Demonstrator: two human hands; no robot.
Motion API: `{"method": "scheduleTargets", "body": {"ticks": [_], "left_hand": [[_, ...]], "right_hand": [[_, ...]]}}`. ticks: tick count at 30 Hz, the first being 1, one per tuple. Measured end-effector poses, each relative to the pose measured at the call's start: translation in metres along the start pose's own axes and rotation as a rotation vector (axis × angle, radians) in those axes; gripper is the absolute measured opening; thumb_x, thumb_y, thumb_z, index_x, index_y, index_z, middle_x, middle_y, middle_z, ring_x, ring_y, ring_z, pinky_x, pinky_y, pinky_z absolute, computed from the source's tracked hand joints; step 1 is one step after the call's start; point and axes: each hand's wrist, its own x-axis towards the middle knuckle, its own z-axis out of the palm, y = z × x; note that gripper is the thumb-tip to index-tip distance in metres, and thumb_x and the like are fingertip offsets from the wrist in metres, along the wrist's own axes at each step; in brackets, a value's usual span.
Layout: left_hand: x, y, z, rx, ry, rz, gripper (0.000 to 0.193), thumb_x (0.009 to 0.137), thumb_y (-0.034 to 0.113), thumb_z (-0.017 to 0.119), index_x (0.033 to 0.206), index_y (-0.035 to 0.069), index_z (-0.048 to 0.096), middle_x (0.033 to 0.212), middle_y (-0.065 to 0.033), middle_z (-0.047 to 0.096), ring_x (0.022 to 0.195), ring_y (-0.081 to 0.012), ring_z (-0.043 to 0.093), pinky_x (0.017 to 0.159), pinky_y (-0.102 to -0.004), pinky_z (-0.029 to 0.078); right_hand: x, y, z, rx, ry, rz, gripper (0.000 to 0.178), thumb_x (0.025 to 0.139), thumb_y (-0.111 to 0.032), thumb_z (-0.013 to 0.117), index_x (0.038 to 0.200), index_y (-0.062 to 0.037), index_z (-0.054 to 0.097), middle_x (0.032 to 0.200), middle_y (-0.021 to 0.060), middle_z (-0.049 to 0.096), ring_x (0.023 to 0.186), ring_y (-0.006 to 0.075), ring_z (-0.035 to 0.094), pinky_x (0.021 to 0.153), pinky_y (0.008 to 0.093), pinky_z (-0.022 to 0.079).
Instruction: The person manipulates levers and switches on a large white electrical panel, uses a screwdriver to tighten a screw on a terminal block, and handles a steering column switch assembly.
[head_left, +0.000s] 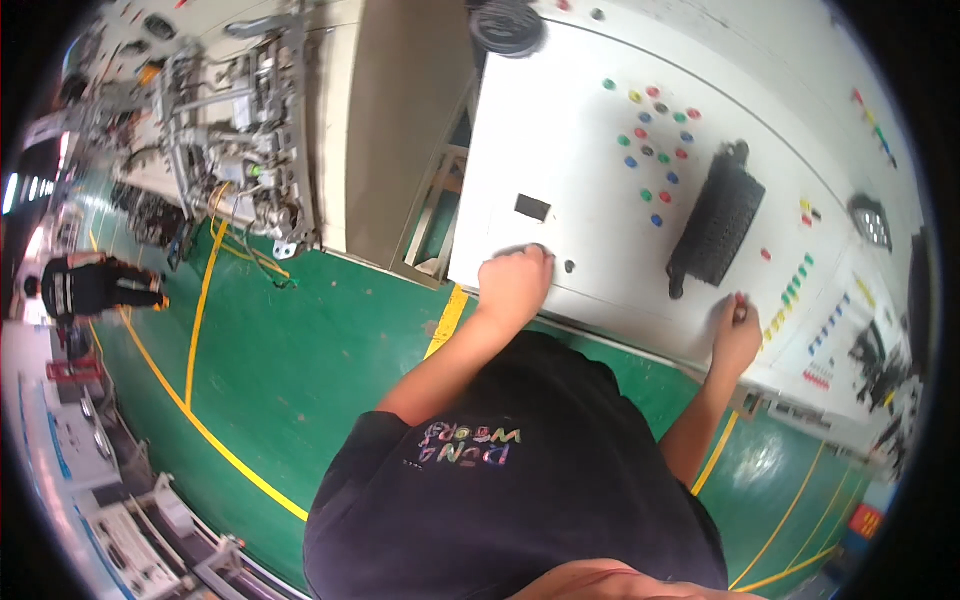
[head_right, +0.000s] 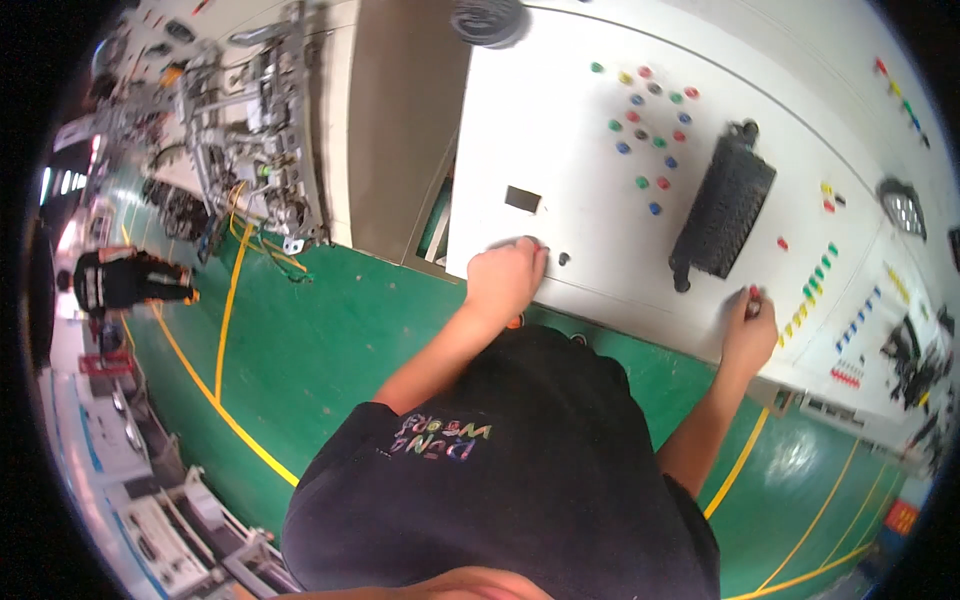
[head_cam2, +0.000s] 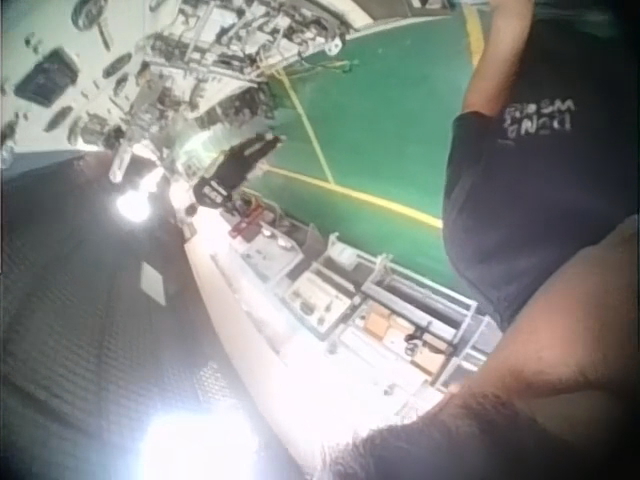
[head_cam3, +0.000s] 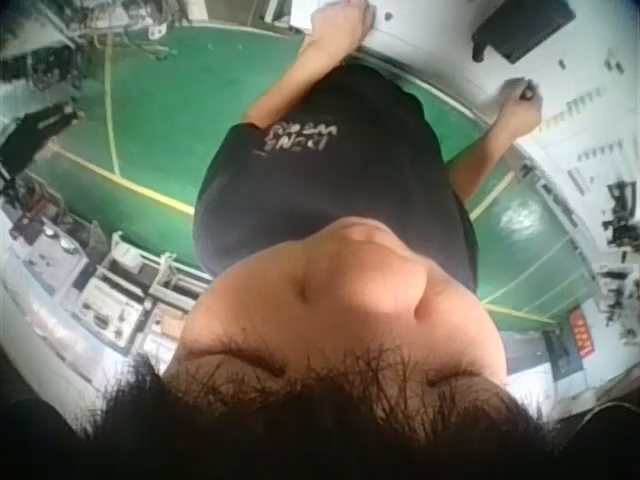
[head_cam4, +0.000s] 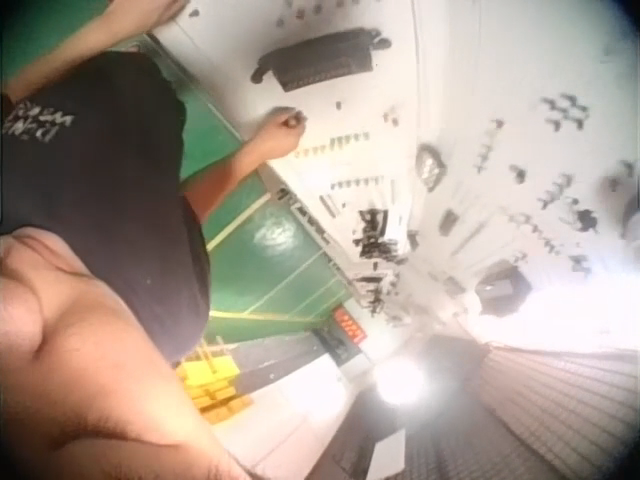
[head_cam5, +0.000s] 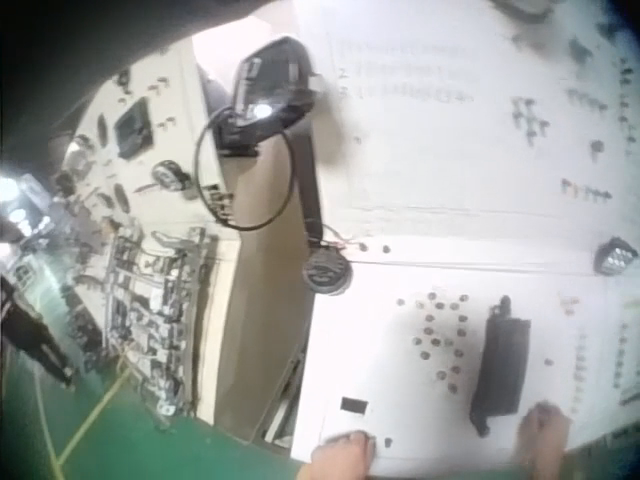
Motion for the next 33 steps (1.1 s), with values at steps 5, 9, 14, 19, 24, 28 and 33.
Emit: {"method": "scheduleTargets", "body": {"ticks": [5, 9, 14, 19, 24, 28, 33], "left_hand": [[-0.002, -0.002, 0.007, 0.04, 0.014, 0.001, 0.029, 0.089, 0.029, 0.053, 0.071, 0.009, 0.064, 0.067, -0.009, 0.065, 0.06, -0.0263, 0.065, 0.05, -0.0402, 0.051], [-0.001, -0.002, 0.017, 0.058, -0.032, -0.035, 0.008, 0.074, 0.012, 0.056, 0.074, 0.005, 0.06, 0.064, -0.0089, 0.064, 0.057, -0.0256, 0.064, 0.047, -0.038, 0.05], [-0.002, -0.004, 0.021, 0.053, -0.004, 0.012, 0.006, 0.072, 0.011, 0.059, 0.073, 0.004, 0.059, 0.061, -0.0094, 0.063, 0.056, -0.025, 0.064, 0.046, -0.0365, 0.049], [-0.001, -0.006, 0.021, 0.052, -0.032, 0.022, 0.007, 0.071, 0.01, 0.061, 0.074, 0.003, 0.059, 0.061, -0.0096, 0.063, 0.057, -0.0249, 0.065, 0.047, -0.0362, 0.049], [0.0, -0.005, 0.022, 0.059, -0.058, 0.039, 0.009, 0.072, 0.012, 0.061, 0.072, 0.003, 0.061, 0.061, -0.0105, 0.063, 0.058, -0.0259, 0.065, 0.049, -0.0371, 0.049], [0.001, -0.006, 0.023, -0.005, -0.09, 0.016, 0.012, 0.073, 0.014, 0.061, 0.07, 0.002, 0.063, 0.062, -0.0125, 0.063, 0.06, -0.028, 0.066, 0.052, -0.0398, 0.051], [-0.002, -0.006, 0.022, -0.075, -0.072, -0.03, 0.015, 0.074, 0.015, 0.062, 0.069, 0.002, 0.066, 0.065, -0.0143, 0.065, 0.063, -0.0305, 0.066, 0.055, -0.0421, 0.051]], "right_hand": [[-0.028, -0.049, -0.026, 0.157, -0.212, -0.021, 0.028, 0.088, -0.026, 0.062, 0.089, 0.001, 0.066, 0.073, 0.0183, 0.066, 0.056, 0.0209, 0.06, 0.055, 0.0339, 0.047], [-0.052, -0.101, -0.016, 0.289, -0.385, -0.173, 0.025, 0.087, -0.027, 0.064, 0.083, -0.002, 0.066, 0.069, 0.017, 0.065, 0.054, 0.0217, 0.061, 0.054, 0.034, 0.047], [-0.075, -0.158, 0.031, 0.177, -0.48, -0.642, 0.032, 0.082, -0.034, 0.067, 0.066, -0.0076, 0.057, 0.06, 0.0102, 0.059, 0.055, 0.0319, 0.059, 0.052, 0.0416, 0.044], [-0.077, -0.18, 0.048, 0.021, -0.541, -0.767, 0.034, 0.083, -0.036, 0.064, 0.064, -0.0081, 0.058, 0.061, 0.0112, 0.059, 0.057, 0.034, 0.058, 0.052, 0.0442, 0.043], [-0.074, -0.189, 0.048, -0.021, -0.509, -0.903, 0.031, 0.083, -0.032, 0.063, 0.064, -0.0079, 0.059, 0.062, 0.0113, 0.06, 0.06, 0.0339, 0.06, 0.052, 0.0439, 0.044], [-0.072, -0.193, 0.048, -0.07, -0.515, -0.913, 0.03, 0.081, -0.029, 0.063, 0.065, -0.0049, 0.059, 0.065, 0.0144, 0.061, 0.061, 0.0365, 0.059, 0.053, 0.0444, 0.044], [-0.072, -0.198, 0.052, -0.264, -0.525, -0.974, 0.026, 0.082, -0.031, 0.061, 0.069, -0.0088, 0.064, 0.069, 0.0131, 0.064, 0.067, 0.0343, 0.063, 0.055, 0.0445, 0.047]]}}
